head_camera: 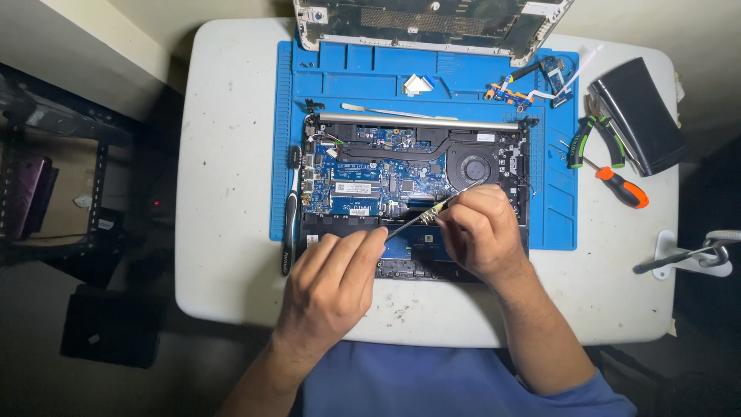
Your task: Cleaning and installing internal components into a laptop chassis, including connecting cables and securing with screws.
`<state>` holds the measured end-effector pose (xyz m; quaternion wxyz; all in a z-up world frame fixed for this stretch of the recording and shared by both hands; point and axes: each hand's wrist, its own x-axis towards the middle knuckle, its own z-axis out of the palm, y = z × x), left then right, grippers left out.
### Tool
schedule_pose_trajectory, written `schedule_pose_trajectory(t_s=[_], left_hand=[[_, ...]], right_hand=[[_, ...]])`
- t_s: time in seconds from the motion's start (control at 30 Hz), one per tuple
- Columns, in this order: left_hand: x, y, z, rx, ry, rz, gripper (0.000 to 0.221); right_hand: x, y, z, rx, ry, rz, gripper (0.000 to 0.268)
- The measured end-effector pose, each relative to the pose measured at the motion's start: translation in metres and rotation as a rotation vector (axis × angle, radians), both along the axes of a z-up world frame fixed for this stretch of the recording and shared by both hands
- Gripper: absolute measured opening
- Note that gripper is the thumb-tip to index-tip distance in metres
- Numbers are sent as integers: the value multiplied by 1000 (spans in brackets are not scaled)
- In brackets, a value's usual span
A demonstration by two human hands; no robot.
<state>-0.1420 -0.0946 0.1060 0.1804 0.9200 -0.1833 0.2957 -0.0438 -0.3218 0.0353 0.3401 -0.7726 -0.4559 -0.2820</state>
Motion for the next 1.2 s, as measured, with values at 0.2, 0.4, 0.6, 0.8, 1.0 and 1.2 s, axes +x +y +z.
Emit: schedule_pose_trajectory(t_s=[0.2,0.4,0.6,0.8,1.0,1.2], left_hand=[[-1,0,1,-62,39,-67,13],[-1,1,5,-182,183,-92,14],[-2,2,1,-286,237,-127,15],[-2,9,2,-340,229,-96,14],[-8,12,10,-406,216,-134,16],[-7,8,5,-395,203,-132,15]], right_hand=[[2,-3,-1,-16,-134,-77,11],[-1,-2,-3,-25,3,-24,17],[0,-2,-6,15,40,-35,27],[-7,12,11,478,480,-39,9],[-2,5,-2,1020,1221,520,13],[-3,8,-4,972,1191,508,12]])
